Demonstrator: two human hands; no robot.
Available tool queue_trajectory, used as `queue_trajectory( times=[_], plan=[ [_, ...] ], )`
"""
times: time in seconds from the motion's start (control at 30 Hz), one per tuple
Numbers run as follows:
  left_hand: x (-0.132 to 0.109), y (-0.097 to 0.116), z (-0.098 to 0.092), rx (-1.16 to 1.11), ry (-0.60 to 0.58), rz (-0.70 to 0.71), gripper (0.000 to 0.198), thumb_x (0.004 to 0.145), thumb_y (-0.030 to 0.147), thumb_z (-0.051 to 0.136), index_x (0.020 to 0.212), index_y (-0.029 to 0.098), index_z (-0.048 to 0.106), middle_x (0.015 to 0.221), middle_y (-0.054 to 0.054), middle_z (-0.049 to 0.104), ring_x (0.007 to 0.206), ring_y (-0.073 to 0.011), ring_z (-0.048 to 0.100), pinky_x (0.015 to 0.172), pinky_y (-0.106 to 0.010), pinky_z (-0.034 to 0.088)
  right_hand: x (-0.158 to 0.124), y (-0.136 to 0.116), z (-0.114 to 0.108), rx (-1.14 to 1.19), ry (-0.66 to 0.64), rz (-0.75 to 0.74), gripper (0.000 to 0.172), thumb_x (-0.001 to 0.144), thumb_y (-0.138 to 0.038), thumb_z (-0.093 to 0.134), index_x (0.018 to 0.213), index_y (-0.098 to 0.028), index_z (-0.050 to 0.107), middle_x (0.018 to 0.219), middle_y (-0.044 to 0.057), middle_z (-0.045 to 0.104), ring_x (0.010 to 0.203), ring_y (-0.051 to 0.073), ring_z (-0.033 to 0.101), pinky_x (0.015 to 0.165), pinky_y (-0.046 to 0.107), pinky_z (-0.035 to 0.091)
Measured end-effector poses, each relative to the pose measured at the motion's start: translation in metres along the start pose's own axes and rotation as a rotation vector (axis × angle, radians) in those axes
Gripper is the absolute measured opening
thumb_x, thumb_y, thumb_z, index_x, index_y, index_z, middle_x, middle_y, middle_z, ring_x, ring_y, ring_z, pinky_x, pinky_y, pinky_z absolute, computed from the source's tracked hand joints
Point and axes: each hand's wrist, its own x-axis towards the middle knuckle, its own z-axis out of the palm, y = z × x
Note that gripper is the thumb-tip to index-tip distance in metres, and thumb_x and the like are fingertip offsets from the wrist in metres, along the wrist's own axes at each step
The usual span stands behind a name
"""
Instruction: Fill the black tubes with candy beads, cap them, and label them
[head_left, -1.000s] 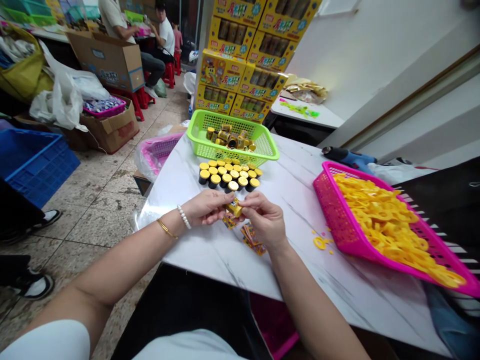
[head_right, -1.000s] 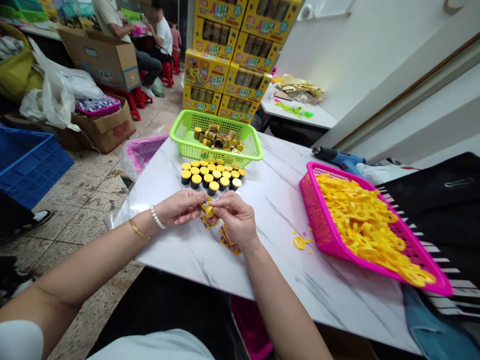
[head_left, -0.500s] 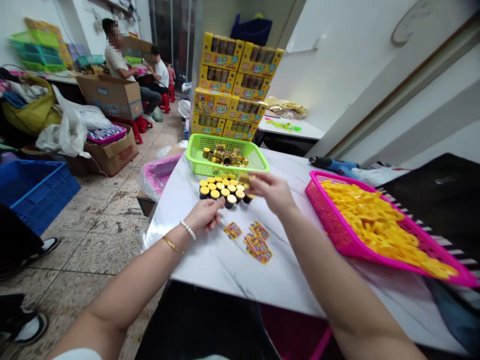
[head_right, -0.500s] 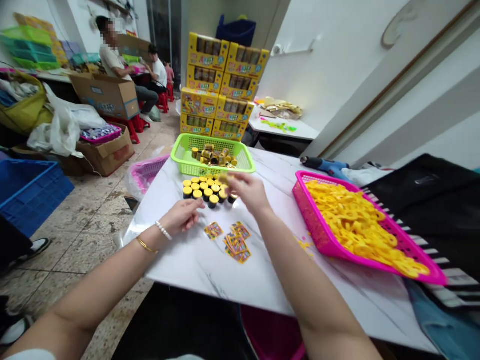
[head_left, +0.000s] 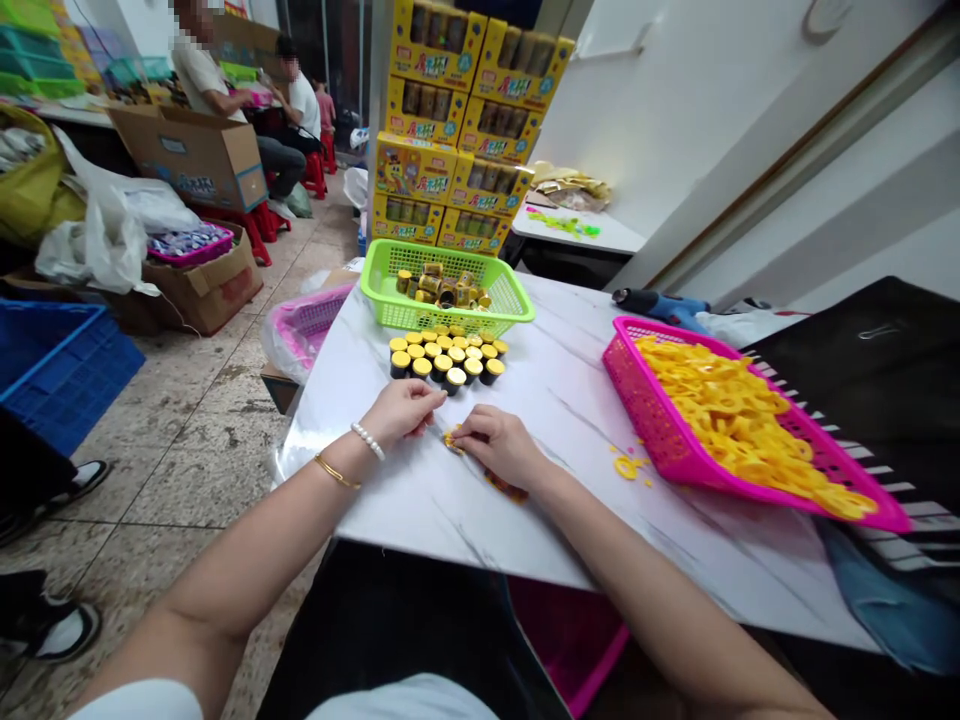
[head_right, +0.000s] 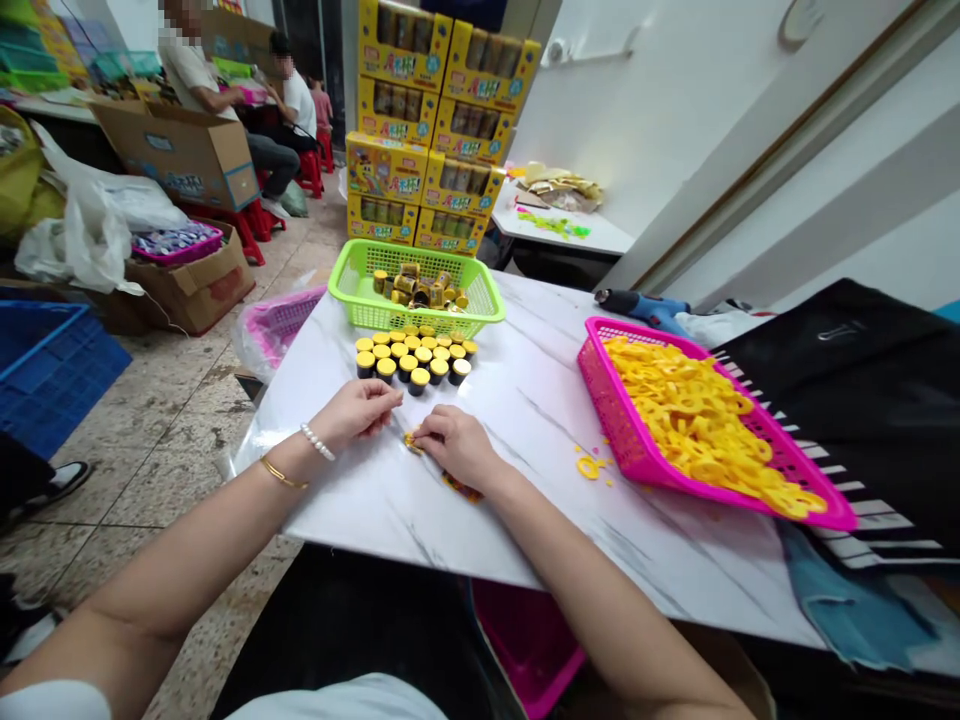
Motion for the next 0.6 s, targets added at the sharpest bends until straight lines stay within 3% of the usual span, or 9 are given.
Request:
queue_trajectory(
  times=[0.13, 0.23, 0.37, 0.47, 0.6],
  plan=[
    [0.001, -0.001, -0.001, -0.003, 0.037, 0.034, 0.038, 0.080, 0.046, 0.075, 0.072, 0.014, 0.058, 0.057, 0.002, 0.060, 0.035, -0.0049, 0.045, 0.036, -0.018, 0.029, 0.013, -0.007, -0.011, 0.006, 0.157, -0.064, 0.011, 0.084, -0.023, 0.067, 0.076, -0.022, 0.075, 0.084, 0.005, 0.064, 0.082, 0.018, 0.063, 0.077, 0.034, 0.054],
    [-0.001, -0.001, -0.001, -0.022, -0.048, 0.087, 0.047, 0.072, 0.057, 0.077, 0.077, 0.013, 0.063, 0.068, -0.001, 0.064, 0.046, -0.0069, 0.052, 0.040, -0.019, 0.036, 0.022, -0.022, -0.019, 0.094, 0.327, -0.043, 0.009, 0.084, -0.028, 0.067, 0.080, -0.022, 0.072, 0.102, 0.008, 0.065, 0.093, 0.020, 0.065, 0.079, 0.035, 0.056],
    [-0.001, -0.001, -0.002, -0.039, -0.156, 0.180, 0.047, 0.065, 0.054, 0.082, 0.078, 0.012, 0.068, 0.064, 0.000, 0.061, 0.047, -0.0064, 0.048, 0.043, -0.019, 0.037, 0.032, -0.037, -0.016, 0.403, 0.245, 0.117, 0.011, 0.081, -0.029, 0.068, 0.086, -0.021, 0.062, 0.087, 0.004, 0.067, 0.072, 0.016, 0.068, 0.065, 0.030, 0.057],
    [0.000, -0.001, -0.003, -0.026, -0.084, 0.132, 0.034, 0.069, 0.043, 0.079, 0.071, 0.012, 0.065, 0.058, 0.001, 0.059, 0.045, -0.0065, 0.046, 0.043, -0.020, 0.035, 0.034, -0.032, -0.014, 0.669, 0.198, 0.289, 0.030, 0.076, -0.037, 0.072, 0.098, -0.021, 0.058, 0.076, -0.001, 0.066, 0.064, 0.017, 0.069, 0.060, 0.030, 0.057],
    [0.000, 0.000, -0.002, 0.054, 0.034, 0.112, 0.026, 0.072, 0.035, 0.077, 0.066, 0.014, 0.063, 0.053, 0.003, 0.056, 0.045, -0.0071, 0.044, 0.043, -0.019, 0.033, 0.025, -0.014, -0.027, 0.509, 0.280, 0.359, 0.028, 0.076, -0.042, 0.071, 0.091, -0.017, 0.067, 0.074, 0.002, 0.067, 0.061, 0.015, 0.066, 0.058, 0.029, 0.053]
  ],
)
